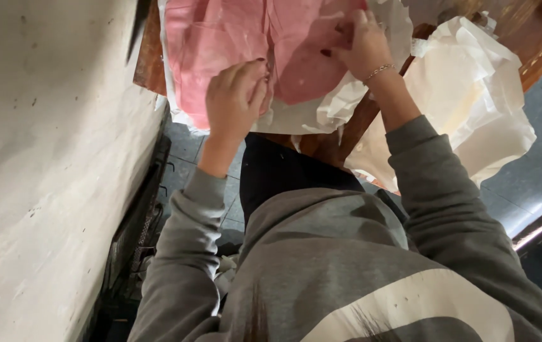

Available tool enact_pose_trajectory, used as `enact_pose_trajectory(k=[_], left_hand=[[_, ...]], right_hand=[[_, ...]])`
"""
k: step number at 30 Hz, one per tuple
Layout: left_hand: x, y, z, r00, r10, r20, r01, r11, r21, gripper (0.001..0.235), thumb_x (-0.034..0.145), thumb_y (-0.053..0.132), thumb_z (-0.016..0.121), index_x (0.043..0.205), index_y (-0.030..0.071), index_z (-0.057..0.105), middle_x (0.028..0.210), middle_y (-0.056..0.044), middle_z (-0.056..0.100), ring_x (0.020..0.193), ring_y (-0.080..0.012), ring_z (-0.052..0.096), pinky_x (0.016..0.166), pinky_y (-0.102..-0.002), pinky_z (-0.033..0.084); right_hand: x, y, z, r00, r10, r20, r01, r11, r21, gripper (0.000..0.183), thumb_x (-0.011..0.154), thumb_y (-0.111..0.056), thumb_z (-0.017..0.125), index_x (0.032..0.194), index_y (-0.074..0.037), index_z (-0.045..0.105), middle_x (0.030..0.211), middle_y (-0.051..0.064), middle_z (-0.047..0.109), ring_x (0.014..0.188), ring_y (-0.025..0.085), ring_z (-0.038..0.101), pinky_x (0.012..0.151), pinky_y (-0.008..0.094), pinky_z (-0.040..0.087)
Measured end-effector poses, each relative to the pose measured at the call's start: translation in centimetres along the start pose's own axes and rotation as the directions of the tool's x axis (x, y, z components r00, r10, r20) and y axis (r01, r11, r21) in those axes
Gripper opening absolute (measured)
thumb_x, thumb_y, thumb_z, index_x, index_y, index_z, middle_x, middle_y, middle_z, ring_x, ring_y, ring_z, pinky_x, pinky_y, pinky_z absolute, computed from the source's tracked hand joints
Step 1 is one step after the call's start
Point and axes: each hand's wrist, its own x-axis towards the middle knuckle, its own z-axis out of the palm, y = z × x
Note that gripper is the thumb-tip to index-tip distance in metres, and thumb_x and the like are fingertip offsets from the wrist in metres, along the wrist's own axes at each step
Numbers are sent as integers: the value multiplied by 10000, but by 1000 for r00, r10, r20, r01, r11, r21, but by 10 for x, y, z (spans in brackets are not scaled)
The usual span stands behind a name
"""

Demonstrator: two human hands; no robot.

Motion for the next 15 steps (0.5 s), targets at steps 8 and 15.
enact_pose_trajectory(k=[8,15], left_hand=[[23,-24,75,977,-6,214,-15,995,95,495,897,257,790,1348,118,639,1346,-81,610,1273,-309,548,1024,-470,491],[20,-21,65,911,122,394,-201,965,167,422,831,124,782,1242,166,697,1516,-42,532,1467,-282,392,1134,-500,377]], right_hand=[[-10,-39,-18,976,-211,53,215,908,-360,301,814,-348,818,1028,-161,719,1084,112,671,1026,343,645,893,473,521],[-67,-89,-57,832,-460,310,536,810,-238,252,1004,-327,749,1085,-94,697,1031,72,705,978,253,672,925,413,509]])
